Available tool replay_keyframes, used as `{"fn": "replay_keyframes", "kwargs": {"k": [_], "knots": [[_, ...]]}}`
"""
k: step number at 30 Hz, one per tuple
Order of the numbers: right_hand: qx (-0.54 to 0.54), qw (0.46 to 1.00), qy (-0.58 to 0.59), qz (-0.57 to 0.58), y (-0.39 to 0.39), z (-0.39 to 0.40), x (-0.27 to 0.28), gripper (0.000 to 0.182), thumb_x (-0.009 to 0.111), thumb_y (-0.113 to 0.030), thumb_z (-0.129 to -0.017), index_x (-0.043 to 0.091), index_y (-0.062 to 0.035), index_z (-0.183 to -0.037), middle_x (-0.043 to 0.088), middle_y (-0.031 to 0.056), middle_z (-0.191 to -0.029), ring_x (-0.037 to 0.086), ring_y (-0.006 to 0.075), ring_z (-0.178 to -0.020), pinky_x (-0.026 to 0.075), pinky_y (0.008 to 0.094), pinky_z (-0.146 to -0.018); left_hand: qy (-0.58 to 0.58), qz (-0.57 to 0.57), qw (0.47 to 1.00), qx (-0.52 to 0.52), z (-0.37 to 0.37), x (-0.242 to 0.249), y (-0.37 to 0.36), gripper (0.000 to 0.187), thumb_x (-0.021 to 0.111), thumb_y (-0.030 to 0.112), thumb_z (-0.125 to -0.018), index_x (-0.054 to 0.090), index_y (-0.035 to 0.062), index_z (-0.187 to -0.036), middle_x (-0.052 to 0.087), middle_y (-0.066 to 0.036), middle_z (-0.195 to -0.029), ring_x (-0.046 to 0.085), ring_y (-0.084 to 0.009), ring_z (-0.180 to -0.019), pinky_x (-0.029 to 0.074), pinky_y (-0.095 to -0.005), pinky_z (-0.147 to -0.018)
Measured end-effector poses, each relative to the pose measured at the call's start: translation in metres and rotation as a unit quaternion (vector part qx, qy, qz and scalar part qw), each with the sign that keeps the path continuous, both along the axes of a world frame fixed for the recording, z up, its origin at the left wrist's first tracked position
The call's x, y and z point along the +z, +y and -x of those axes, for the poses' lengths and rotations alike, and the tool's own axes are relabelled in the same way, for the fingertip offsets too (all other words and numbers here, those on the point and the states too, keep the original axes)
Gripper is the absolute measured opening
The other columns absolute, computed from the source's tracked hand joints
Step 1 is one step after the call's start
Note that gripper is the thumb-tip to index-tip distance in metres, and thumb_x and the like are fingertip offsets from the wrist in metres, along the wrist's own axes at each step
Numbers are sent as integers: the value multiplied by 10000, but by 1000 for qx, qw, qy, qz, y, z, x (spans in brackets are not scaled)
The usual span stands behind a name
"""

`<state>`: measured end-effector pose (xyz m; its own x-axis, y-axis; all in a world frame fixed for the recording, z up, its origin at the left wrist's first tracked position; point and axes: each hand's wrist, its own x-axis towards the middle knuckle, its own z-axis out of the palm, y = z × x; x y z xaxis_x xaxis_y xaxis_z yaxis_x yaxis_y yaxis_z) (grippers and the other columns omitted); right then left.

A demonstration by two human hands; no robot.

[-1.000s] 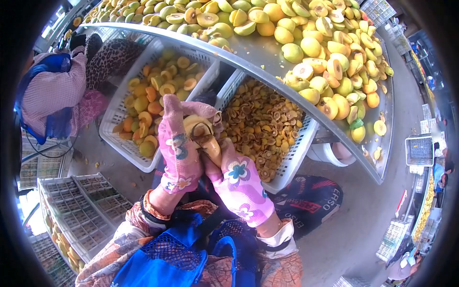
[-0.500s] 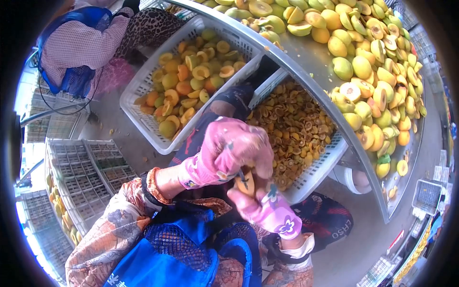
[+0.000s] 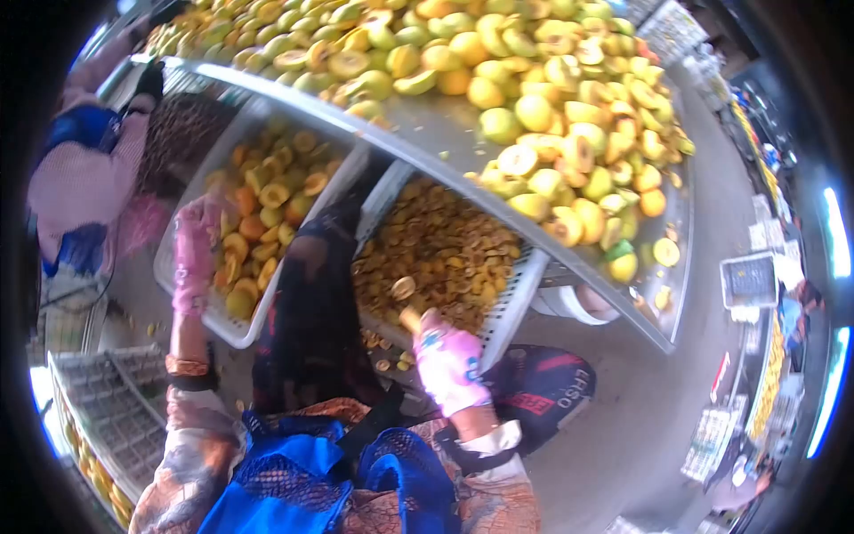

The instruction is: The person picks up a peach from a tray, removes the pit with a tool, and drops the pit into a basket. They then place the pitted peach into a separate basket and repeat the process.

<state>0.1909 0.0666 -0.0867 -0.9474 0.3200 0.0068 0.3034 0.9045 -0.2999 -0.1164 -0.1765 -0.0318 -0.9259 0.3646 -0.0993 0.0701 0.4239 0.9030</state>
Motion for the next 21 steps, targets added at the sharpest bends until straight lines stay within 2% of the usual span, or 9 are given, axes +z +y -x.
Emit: {"fn": "replay_keyframes", "kwargs": {"k": [2, 3, 6, 7, 8, 11, 13, 19, 21], "knots": [[-6, 999, -32, 8, -7, -5, 0, 287, 596, -336, -892, 538, -86, -1021, 658, 146, -731, 658, 340, -670, 505, 464, -583, 226, 181, 957, -24, -7, 23, 24, 373, 661, 312, -883, 640, 9, -1100, 644, -94, -1076, 628, -158, -900, 500, -284, -835], [-20, 999, -25, 42, -14, -1, 14, 299, 599, -334, -888, 533, -81, -1032, 661, 143, -736, 657, 340, -669, 507, 463, -587, 428, 357, 830, -21, -12, 33, 34, 398, 700, 277, -853, 628, 27, -1154, 633, -100, -1140, 617, -170, -964, 495, -293, -849], [-32, 996, 32, 74, -15, 17, 36, 264, 593, -317, -897, 536, -73, -982, 657, 139, -722, 657, 334, -659, 508, 435, -564, 270, 13, 957, -103, -22, 43, 111, 359, 709, 118, -832, 617, 39, -1169, 621, -107, -1183, 592, -168, -1029, 495, -312, -855], [-15, 996, 57, 70, -12, 19, 28, 263, 592, -317, -898, 534, -71, -967, 653, 132, -714, 655, 332, -656, 507, 430, -559, -25, -224, 961, -163, -21, 37, 138, 330, 685, 73, -849, 614, 27, -1168, 654, -99, -1103, 610, -171, -972, 506, -325, -812], [-11, 996, 50, 77, -10, 20, 24, 258, 584, -317, -905, 522, -74, -966, 650, 122, -722, 652, 325, -647, 507, 425, -557, 239, -54, 948, -202, -39, 52, 178, 313, 685, 89, -858, 623, 36, -1159, 674, -101, -1048, 625, -184, -908, 511, -329, -748], [-68, 987, -16, 144, -8, 19, 27, 323, 528, -389, -925, 550, -108, -1082, 643, 151, -742, 654, 318, -695, 500, 433, -613, 412, -10, 840, -352, -53, 52, 260, 354, 641, 370, -876, 672, 54, -1031, 632, -196, -977, 584, -336, -958, 453, -422, -883], [-65, 988, -27, 139, -5, 16, 27, 348, 535, -386, -925, 548, -108, -1134, 647, 154, -761, 652, 324, -687, 501, 432, -616, 282, 198, 857, -382, -67, 62, 301, 405, 673, 390, -838, 664, 40, -1042, 619, -208, -957, 589, -333, -922, 457, -439, -848], [-94, 975, 100, 175, -2, 13, 24, 251, 597, -311, -920, 534, -94, -1029, 635, 81, -711, 641, 252, -610, 486, 373, -524, 235, -23, 848, -475, -68, 44, 302, 366, 736, 237, -787, 636, 13, -1058, 626, -183, -846, 647, -245, -771, 516, -359, -675], [-224, 654, 144, 708, 11, 11, 25, 261, 616, -319, -925, 547, -100, -1050, 575, 2, -662, 570, 133, -528, 442, 278, -455, 318, -22, 826, -465, -68, 44, 282, 351, 746, 142, -762, 636, 45, -1082, 621, -178, -1000, 644, -255, -906, 532, -364, -753]]}}
